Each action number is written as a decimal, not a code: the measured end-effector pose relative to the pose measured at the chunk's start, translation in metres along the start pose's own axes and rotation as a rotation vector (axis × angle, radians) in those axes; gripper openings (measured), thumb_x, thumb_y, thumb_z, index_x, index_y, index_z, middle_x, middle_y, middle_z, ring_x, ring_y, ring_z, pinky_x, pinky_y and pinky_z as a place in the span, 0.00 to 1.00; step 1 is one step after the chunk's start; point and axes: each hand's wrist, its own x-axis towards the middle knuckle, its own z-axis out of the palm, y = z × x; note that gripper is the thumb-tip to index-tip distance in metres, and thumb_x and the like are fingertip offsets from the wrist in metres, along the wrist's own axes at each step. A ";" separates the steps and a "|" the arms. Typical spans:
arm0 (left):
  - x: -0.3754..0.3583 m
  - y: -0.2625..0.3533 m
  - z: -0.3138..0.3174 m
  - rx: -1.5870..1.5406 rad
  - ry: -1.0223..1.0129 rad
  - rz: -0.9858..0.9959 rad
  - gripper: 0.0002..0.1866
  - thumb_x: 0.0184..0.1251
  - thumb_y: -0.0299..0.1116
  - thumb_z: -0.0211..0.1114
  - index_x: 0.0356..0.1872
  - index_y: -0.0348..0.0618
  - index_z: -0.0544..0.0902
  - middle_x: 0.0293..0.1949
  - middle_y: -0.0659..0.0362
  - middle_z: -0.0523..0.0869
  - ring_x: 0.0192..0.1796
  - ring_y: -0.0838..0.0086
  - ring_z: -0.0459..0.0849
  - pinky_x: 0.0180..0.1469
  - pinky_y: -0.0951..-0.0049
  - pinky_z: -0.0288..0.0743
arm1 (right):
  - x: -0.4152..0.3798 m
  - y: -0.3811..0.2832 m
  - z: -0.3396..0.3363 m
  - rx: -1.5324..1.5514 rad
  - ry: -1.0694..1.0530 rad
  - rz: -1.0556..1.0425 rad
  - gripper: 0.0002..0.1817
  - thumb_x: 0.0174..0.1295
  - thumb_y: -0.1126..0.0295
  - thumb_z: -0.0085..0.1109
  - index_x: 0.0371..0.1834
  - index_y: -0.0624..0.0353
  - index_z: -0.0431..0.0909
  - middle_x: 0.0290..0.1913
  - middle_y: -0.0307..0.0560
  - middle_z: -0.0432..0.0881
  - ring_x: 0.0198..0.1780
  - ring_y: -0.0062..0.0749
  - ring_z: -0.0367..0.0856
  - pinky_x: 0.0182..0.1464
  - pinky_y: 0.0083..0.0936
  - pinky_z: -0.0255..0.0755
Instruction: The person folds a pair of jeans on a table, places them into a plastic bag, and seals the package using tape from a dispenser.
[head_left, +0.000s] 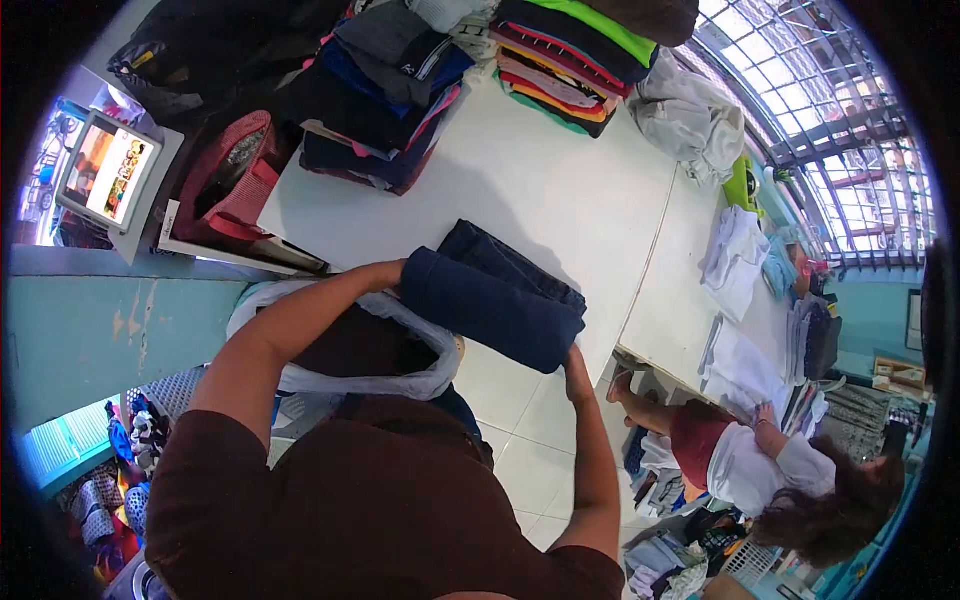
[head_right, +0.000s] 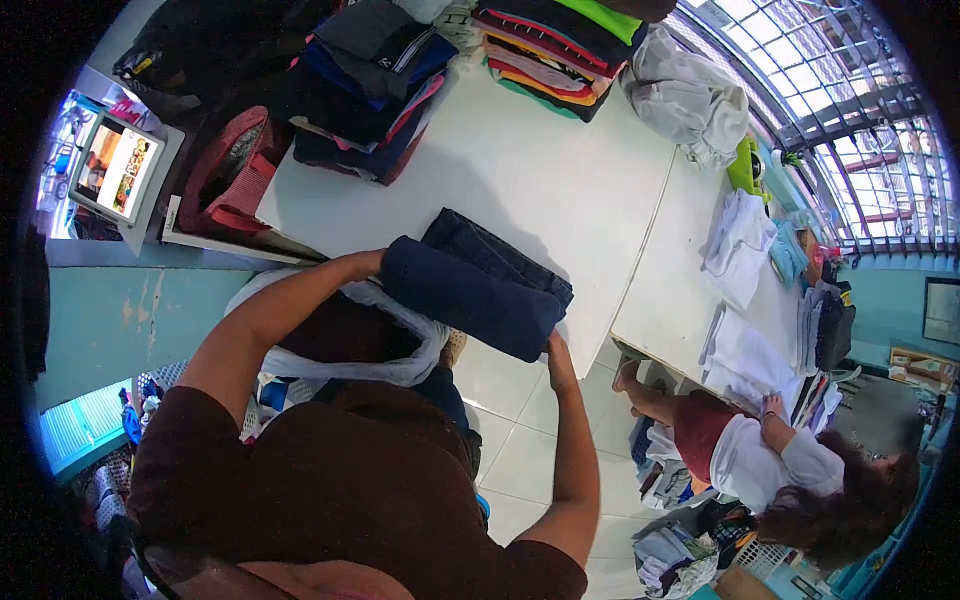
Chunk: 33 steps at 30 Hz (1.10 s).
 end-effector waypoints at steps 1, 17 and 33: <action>0.003 0.003 0.000 -0.052 -0.019 -0.077 0.22 0.56 0.49 0.59 0.47 0.46 0.79 0.44 0.59 0.82 0.40 0.73 0.79 0.41 0.71 0.73 | -0.008 -0.001 0.008 0.112 0.046 -0.087 0.35 0.66 0.42 0.33 0.64 0.62 0.60 0.59 0.48 0.69 0.61 0.33 0.64 0.64 0.30 0.51; -0.022 0.092 0.041 -0.071 0.252 0.039 0.47 0.52 0.73 0.47 0.61 0.40 0.67 0.57 0.51 0.73 0.59 0.60 0.72 0.60 0.65 0.63 | 0.010 -0.018 0.048 0.464 0.378 -0.105 0.33 0.52 0.51 0.61 0.55 0.66 0.68 0.50 0.48 0.75 0.52 0.34 0.73 0.58 0.27 0.62; 0.018 0.079 0.033 -0.247 0.413 0.039 0.38 0.46 0.55 0.67 0.48 0.27 0.73 0.42 0.48 0.80 0.43 0.63 0.79 0.46 0.70 0.72 | 0.003 -0.045 0.026 0.683 0.171 -0.002 0.33 0.57 0.51 0.56 0.60 0.61 0.62 0.56 0.51 0.72 0.56 0.41 0.73 0.57 0.38 0.68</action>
